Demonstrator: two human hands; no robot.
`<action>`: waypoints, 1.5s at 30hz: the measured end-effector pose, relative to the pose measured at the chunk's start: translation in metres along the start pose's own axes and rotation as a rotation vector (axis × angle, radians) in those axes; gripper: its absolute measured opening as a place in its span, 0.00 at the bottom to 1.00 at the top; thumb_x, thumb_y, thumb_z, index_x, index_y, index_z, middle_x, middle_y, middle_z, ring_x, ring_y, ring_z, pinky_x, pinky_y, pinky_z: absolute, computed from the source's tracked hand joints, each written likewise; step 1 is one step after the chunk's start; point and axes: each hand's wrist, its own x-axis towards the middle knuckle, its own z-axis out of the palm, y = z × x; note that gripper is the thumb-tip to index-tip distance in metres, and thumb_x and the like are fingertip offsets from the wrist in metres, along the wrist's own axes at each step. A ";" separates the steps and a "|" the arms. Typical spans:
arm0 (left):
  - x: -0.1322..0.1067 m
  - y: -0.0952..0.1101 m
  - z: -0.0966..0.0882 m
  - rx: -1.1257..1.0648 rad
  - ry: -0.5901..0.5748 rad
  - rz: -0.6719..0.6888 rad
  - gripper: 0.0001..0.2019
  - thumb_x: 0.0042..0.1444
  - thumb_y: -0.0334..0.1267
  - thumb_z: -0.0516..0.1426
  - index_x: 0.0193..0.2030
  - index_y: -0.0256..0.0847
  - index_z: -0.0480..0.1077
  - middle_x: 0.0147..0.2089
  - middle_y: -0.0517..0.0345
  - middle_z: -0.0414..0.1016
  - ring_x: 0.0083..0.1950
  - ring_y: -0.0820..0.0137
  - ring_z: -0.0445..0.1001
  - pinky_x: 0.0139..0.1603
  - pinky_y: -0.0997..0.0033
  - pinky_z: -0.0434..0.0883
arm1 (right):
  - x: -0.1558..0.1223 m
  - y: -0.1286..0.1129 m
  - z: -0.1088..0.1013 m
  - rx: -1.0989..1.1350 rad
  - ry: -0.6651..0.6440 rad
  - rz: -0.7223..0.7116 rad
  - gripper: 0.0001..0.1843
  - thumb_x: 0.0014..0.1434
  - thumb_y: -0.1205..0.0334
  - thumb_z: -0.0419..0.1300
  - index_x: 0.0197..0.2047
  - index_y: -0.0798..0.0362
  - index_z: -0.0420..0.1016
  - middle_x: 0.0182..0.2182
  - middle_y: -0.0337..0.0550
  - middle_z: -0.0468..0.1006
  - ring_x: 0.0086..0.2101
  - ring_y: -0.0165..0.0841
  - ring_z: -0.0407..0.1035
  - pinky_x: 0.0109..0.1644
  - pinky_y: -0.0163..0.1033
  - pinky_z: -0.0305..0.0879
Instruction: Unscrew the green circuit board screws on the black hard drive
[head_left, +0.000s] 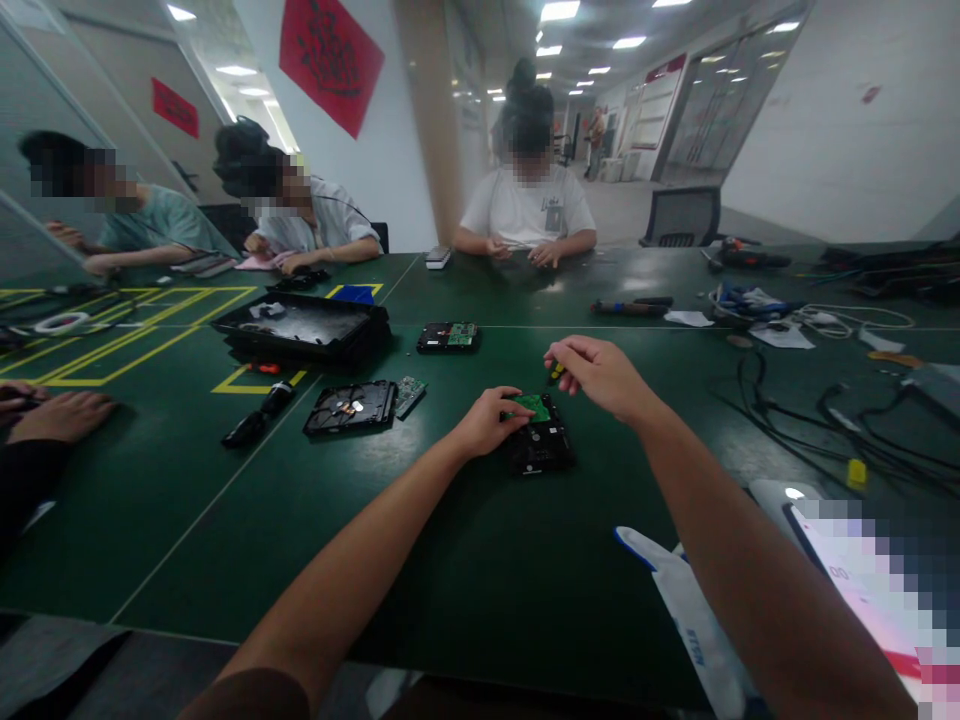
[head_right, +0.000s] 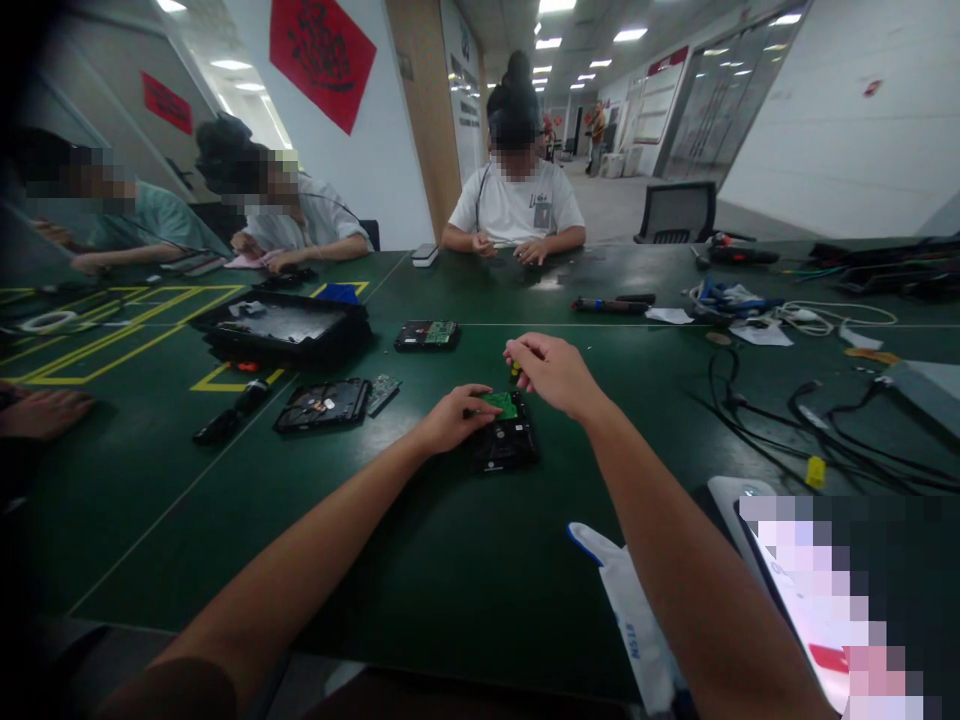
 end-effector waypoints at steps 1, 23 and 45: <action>0.000 0.000 0.000 0.001 0.001 -0.007 0.11 0.63 0.36 0.61 0.50 0.48 0.81 0.62 0.47 0.72 0.63 0.56 0.72 0.64 0.49 0.67 | 0.000 0.000 -0.001 0.000 -0.006 0.002 0.19 0.68 0.46 0.56 0.42 0.51 0.79 0.35 0.45 0.81 0.26 0.29 0.71 0.30 0.38 0.68; -0.001 -0.008 0.001 -0.034 -0.020 -0.034 0.11 0.63 0.38 0.61 0.51 0.50 0.81 0.65 0.51 0.70 0.65 0.57 0.69 0.67 0.46 0.65 | 0.018 0.061 -0.017 0.496 0.732 0.036 0.14 0.62 0.50 0.54 0.33 0.51 0.71 0.31 0.45 0.81 0.18 0.26 0.66 0.17 0.32 0.56; -0.001 -0.006 0.002 -0.064 -0.033 -0.079 0.11 0.63 0.38 0.61 0.51 0.52 0.80 0.66 0.52 0.69 0.65 0.58 0.68 0.68 0.45 0.64 | -0.005 0.176 -0.096 0.736 1.061 0.277 0.10 0.59 0.62 0.51 0.29 0.53 0.70 0.25 0.44 0.80 0.15 0.26 0.67 0.14 0.28 0.58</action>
